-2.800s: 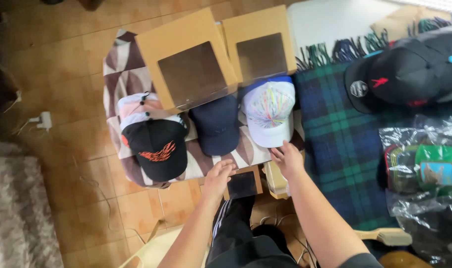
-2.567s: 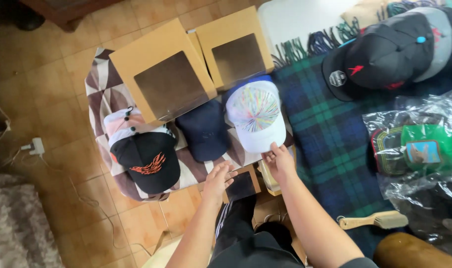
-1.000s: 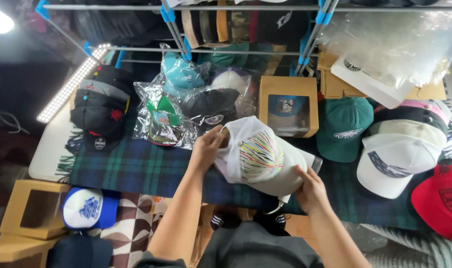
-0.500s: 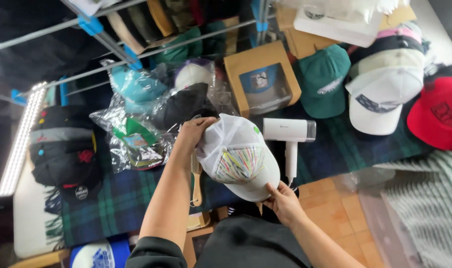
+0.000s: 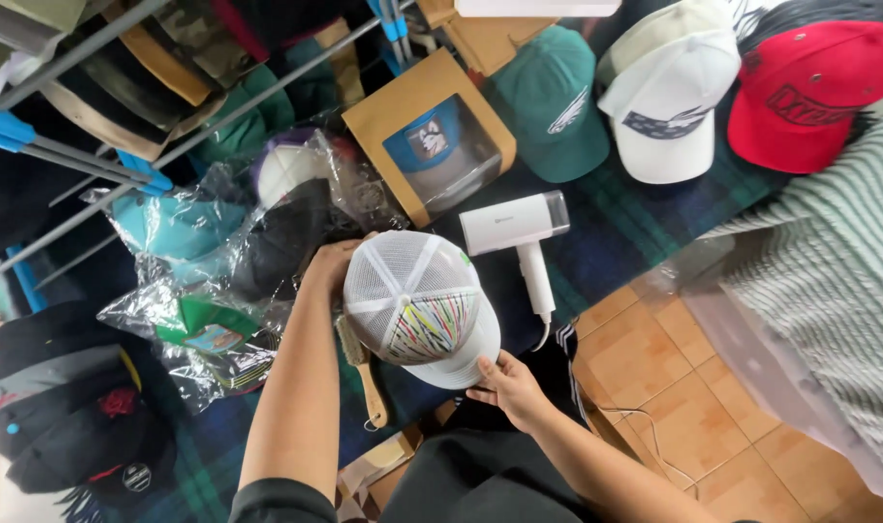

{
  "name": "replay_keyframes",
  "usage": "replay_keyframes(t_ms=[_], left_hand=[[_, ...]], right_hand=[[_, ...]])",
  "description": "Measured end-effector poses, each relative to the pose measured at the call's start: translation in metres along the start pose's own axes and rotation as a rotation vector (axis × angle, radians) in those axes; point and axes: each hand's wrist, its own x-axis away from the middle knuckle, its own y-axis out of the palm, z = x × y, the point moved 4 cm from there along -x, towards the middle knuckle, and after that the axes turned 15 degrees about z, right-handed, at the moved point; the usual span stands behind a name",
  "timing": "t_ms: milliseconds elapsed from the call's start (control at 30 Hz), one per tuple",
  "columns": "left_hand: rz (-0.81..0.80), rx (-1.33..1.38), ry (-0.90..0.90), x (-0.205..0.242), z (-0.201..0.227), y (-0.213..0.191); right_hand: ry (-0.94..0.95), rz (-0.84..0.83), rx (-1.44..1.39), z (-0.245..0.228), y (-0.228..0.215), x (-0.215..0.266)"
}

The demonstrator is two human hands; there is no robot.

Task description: Cleaning and steaming various baseball caps using a brush and a handheld steamer to remove wrinkles and debris.

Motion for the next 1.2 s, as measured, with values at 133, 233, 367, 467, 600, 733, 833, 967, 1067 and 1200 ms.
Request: replay_keyframes(t_ms=[133, 233, 367, 467, 600, 733, 833, 967, 1067, 1200], left_hand=[[0.128, 0.145, 0.082, -0.015, -0.053, 0.013], [0.178, 0.437, 0.113, 0.018, -0.085, 0.013], [0.174, 0.756, -0.072, 0.051, -0.156, 0.041], [0.093, 0.973, -0.092, 0.065, -0.209, 0.084], [-0.085, 0.931, -0.176, 0.089, -0.229, 0.143], [0.002, 1.211, -0.144, 0.079, -0.236, 0.172], [0.105, 1.194, -0.163, 0.088, -0.225, 0.156], [0.231, 1.217, -0.151, 0.09, -0.218, 0.147], [0.347, 1.235, -0.119, 0.075, -0.229, 0.164], [0.742, 0.762, 0.04, 0.061, -0.246, 0.15]], right_hand=[[0.051, -0.014, 0.21, -0.014, -0.019, 0.018], [-0.037, 0.13, 0.32, -0.038, -0.046, 0.03], [-0.191, 0.331, 0.11, -0.085, -0.087, 0.027], [-0.268, 0.334, 0.167, -0.123, -0.082, 0.027], [-0.259, 0.235, 0.392, -0.161, -0.016, 0.033], [-0.203, -0.066, 0.819, -0.119, -0.014, -0.058], [-0.562, -0.175, 1.4, -0.098, -0.01, -0.094], [-0.176, -0.22, 0.935, -0.111, 0.017, -0.047], [-0.187, -0.279, 1.006, -0.108, 0.019, -0.05], [-0.211, -0.386, 1.268, -0.121, 0.017, -0.051]])
